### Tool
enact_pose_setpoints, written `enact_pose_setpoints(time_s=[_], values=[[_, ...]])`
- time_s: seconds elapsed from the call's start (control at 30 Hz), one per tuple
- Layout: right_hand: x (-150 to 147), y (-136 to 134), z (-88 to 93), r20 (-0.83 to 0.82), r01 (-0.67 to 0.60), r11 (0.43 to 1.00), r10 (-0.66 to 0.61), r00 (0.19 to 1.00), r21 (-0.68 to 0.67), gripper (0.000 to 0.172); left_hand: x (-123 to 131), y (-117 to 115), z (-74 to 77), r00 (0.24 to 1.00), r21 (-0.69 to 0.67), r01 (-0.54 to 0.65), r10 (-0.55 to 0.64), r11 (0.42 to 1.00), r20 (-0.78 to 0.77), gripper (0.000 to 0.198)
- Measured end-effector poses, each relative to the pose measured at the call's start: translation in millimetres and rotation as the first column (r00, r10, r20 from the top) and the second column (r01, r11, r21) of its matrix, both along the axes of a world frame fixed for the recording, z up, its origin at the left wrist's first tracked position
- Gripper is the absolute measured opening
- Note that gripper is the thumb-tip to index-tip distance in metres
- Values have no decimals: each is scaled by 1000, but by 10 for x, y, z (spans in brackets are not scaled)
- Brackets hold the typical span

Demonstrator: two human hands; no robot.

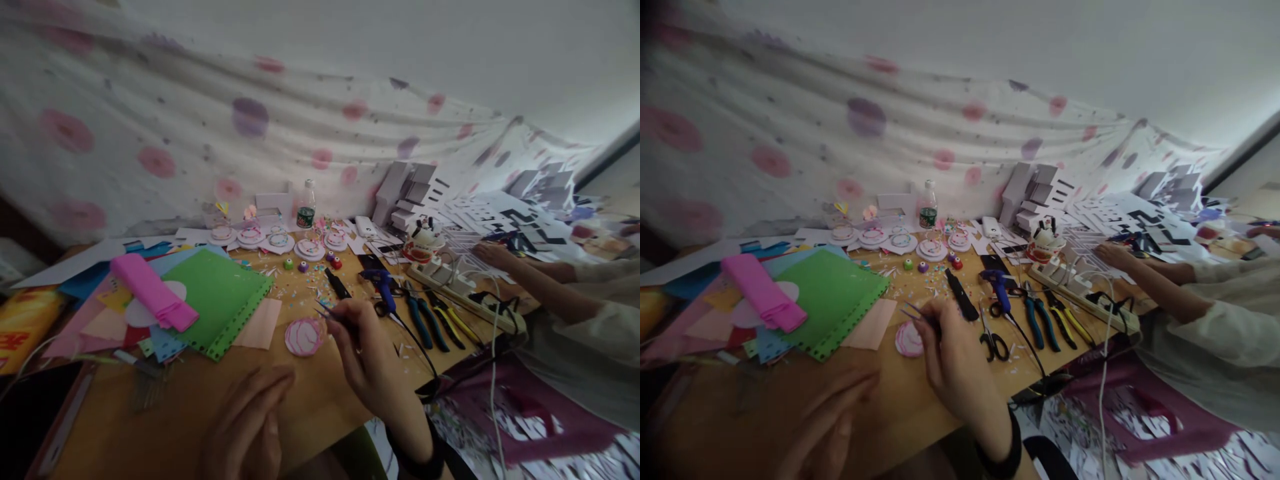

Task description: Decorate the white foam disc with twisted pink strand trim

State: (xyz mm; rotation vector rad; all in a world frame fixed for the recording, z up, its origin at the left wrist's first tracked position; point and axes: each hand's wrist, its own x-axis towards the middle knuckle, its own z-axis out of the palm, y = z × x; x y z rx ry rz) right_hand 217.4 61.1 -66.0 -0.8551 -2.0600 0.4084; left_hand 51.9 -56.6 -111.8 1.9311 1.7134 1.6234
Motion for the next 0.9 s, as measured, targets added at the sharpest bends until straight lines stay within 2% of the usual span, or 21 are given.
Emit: enact_pose_setpoints(time_s=[0.1,0.2,0.3,0.4,0.57,0.9], values=[[-35,-362,13,-27,-28,999,27,999,-38,27,28,-46,89,990,-74,16,-6,997,140,35],[-83,-607,5,-10,-82,995,82,997,-62,16,49,-98,137,978,-103,4,17,995,208,36],[-140,-734,-8,-34,-110,993,108,994,-41,9,76,-154,160,977,-129,-31,57,991,208,38],[-170,-792,-18,-34,-99,995,100,994,20,12,100,-203,190,991,-77,-24,34,997,128,39],[-135,-836,-2,38,-111,993,109,993,41,16,117,-263,227,999,0,-20,20,1000,-37,40],[-70,-861,-23,69,-124,991,120,990,49,9,157,-286,258,995,21,-28,30,999,-98,44]])
